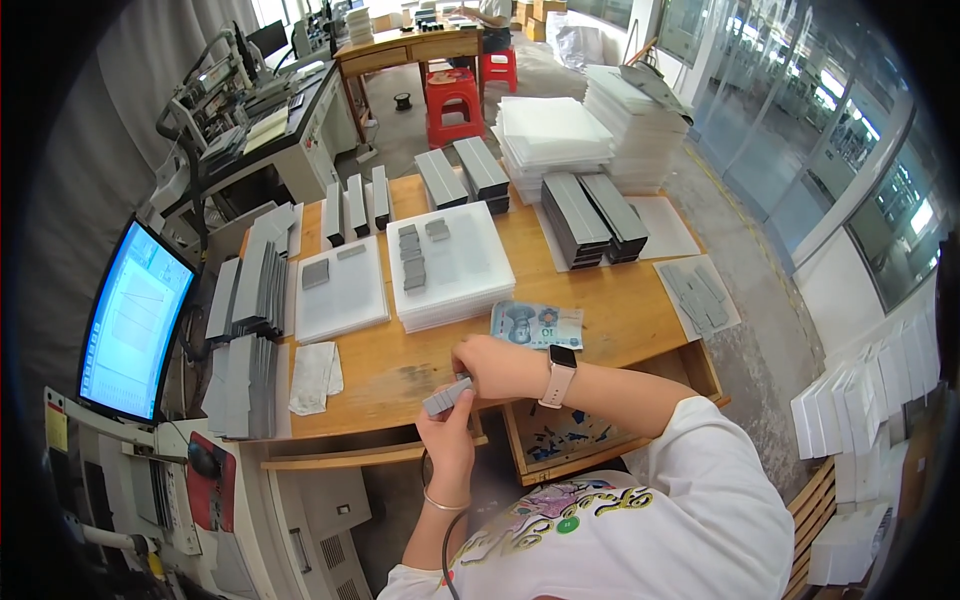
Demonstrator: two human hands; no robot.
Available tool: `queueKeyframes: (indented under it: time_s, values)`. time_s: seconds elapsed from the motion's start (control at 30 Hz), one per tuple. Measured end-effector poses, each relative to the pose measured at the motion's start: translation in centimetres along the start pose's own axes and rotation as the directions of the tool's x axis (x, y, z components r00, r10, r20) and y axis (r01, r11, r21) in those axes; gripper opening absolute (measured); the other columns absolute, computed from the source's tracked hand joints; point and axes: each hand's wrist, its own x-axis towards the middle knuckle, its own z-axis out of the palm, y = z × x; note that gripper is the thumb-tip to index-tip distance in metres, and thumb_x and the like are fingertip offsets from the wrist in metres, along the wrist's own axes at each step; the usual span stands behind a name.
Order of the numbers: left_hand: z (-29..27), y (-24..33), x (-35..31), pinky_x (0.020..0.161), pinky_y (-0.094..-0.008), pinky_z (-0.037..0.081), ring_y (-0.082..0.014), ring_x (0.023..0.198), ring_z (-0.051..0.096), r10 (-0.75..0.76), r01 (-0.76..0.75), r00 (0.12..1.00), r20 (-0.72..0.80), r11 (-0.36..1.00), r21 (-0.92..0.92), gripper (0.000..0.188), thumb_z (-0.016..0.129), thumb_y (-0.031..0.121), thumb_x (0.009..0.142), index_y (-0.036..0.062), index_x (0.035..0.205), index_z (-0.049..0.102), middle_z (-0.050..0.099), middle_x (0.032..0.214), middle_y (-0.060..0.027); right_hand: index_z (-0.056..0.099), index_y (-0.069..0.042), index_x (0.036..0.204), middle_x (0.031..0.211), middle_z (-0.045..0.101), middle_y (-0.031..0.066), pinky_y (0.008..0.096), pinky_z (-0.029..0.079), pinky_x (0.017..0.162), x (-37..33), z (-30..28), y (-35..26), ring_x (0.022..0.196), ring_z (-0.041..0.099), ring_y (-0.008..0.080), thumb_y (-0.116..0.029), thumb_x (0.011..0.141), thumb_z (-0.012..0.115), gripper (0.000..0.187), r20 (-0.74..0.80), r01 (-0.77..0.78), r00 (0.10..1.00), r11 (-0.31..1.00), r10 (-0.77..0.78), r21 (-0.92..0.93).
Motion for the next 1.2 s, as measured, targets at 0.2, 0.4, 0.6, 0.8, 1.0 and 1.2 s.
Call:
queueKeyframes:
  time_s: [0.2, 0.4, 0.6, 0.8, 1.0, 1.2]
  values:
    - [0.0, 0.1, 0.2, 0.077, -0.0252, 0.045, -0.0138, 0.083, 0.058, 0.004, -0.005, 1.000, 0.010, 0.999, 0.040, 0.019, 0.060, -0.006, 0.076, -0.0014, 0.093, 0.057, 0.061, 0.091, -0.0070, 0.055, 0.002, 0.083, 0.084, 0.056, 0.0190, 0.0367, 0.046, 0.071, -0.3, 0.0, 0.0, 0.080, 0.055, 0.0344, -0.017, 0.066, 0.066, 0.027, -0.044, 0.016, 0.999, 1.000, -0.016, 0.008]
    - [-0.2, 1.3, 0.5, 0.075, -0.0207, 0.042, -0.0085, 0.078, 0.054, 0.037, -0.037, 0.999, -0.032, 0.999, 0.017, 0.015, 0.062, -0.004, 0.076, -0.0025, 0.090, 0.058, 0.060, 0.085, -0.0027, 0.055, 0.000, 0.078, 0.082, 0.055, 0.0185, 0.0370, 0.045, 0.070, 0.0, -0.7, -0.3, 0.077, 0.055, 0.0333, -0.015, 0.068, 0.062, 0.020, -0.098, 0.033, 0.995, 0.999, -0.034, -0.015]
    - [-1.1, 3.3, 1.3, 0.079, -0.0256, 0.045, -0.0144, 0.081, 0.058, 0.062, -0.069, 0.987, -0.151, 0.997, -0.043, 0.017, 0.059, -0.004, 0.077, -0.0035, 0.093, 0.055, 0.061, 0.088, -0.0078, 0.055, -0.004, 0.079, 0.076, 0.056, 0.0106, 0.0332, 0.046, 0.064, 2.4, -8.7, -0.7, 0.072, 0.057, 0.0258, -0.011, 0.064, 0.058, 0.016, -0.401, 0.108, 0.902, 0.984, -0.158, -0.145]
    - [-2.1, 3.0, 1.5, 0.077, -0.0281, 0.048, -0.0169, 0.081, 0.059, 0.039, -0.054, 0.987, -0.154, 0.994, -0.098, 0.017, 0.059, -0.005, 0.077, -0.0027, 0.093, 0.054, 0.061, 0.088, -0.0097, 0.057, -0.005, 0.078, 0.078, 0.057, 0.0086, 0.0321, 0.046, 0.066, 8.3, -10.8, 3.6, 0.074, 0.057, 0.0242, -0.013, 0.063, 0.060, 0.018, -0.415, 0.004, 0.905, 0.977, -0.095, -0.215]
    - [-2.5, 3.7, 1.9, 0.073, -0.0265, 0.048, -0.0156, 0.076, 0.058, 0.013, -0.041, 0.981, -0.196, 0.989, -0.140, 0.016, 0.058, -0.006, 0.077, -0.0021, 0.092, 0.054, 0.060, 0.085, -0.0086, 0.058, -0.005, 0.078, 0.080, 0.057, 0.0078, 0.0314, 0.046, 0.067, 9.4, -10.1, 4.7, 0.075, 0.058, 0.0228, -0.013, 0.062, 0.061, 0.019, -0.379, 0.002, 0.921, 0.971, -0.095, -0.238]
    - [-2.3, 3.7, 2.6, 0.070, -0.0261, 0.049, -0.0144, 0.074, 0.057, -0.009, -0.017, 0.987, -0.161, 0.987, -0.158, 0.015, 0.058, -0.004, 0.078, -0.0011, 0.093, 0.053, 0.059, 0.085, -0.0077, 0.056, -0.006, 0.082, 0.081, 0.055, 0.0075, 0.0316, 0.046, 0.068, 9.7, -10.4, 4.4, 0.077, 0.057, 0.0227, -0.013, 0.062, 0.060, 0.022, -0.398, 0.007, 0.912, 0.972, -0.103, -0.235]
